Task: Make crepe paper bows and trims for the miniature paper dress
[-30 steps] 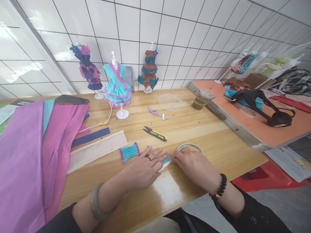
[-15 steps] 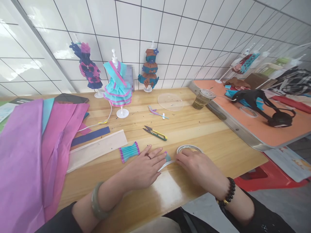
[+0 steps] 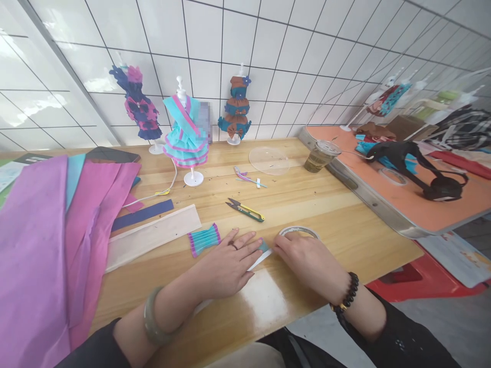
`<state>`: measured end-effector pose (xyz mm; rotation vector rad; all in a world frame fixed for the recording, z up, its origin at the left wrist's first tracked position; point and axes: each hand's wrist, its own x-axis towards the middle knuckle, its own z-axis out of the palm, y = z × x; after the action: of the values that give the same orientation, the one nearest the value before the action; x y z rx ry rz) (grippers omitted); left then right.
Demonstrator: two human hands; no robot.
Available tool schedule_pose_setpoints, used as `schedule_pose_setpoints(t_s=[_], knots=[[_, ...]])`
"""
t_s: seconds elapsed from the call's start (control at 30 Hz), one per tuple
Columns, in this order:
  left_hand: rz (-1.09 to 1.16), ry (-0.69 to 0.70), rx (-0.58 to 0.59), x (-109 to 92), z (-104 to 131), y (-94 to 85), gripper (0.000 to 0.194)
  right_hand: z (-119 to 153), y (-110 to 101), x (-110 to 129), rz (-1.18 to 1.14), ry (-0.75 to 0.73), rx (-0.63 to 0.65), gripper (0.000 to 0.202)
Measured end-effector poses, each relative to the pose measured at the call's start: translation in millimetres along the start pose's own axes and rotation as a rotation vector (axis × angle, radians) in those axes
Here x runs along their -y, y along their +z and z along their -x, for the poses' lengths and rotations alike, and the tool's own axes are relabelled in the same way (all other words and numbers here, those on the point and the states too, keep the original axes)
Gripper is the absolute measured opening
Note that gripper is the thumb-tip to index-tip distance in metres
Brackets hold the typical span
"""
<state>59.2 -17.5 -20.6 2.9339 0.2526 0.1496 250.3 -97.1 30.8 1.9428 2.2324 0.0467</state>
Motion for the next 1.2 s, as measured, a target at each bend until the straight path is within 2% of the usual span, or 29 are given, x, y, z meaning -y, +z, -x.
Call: schedule_pose_setpoints(t_s=[0.6, 0.8, 1.03, 1.2], knots=[[0.013, -0.001, -0.023, 3, 0, 1.4, 0.048, -1, 0, 0, 0.021, -0.012, -0.02, 0.02], [0.012, -0.053, -0.076, 8, 3, 1.1, 0.061, 1, 1, -1, 0.025, -0.016, -0.003, 0.018], [-0.096, -0.003, -0.07, 9, 1, 10.1, 0.045, 0, -4, 0, 0.017, -0.003, 0.016, 0.018], [-0.108, -0.004, -0.098, 11, 1, 14.1, 0.043, 2, -7, 0, 0.019, -0.009, 0.025, 0.019]])
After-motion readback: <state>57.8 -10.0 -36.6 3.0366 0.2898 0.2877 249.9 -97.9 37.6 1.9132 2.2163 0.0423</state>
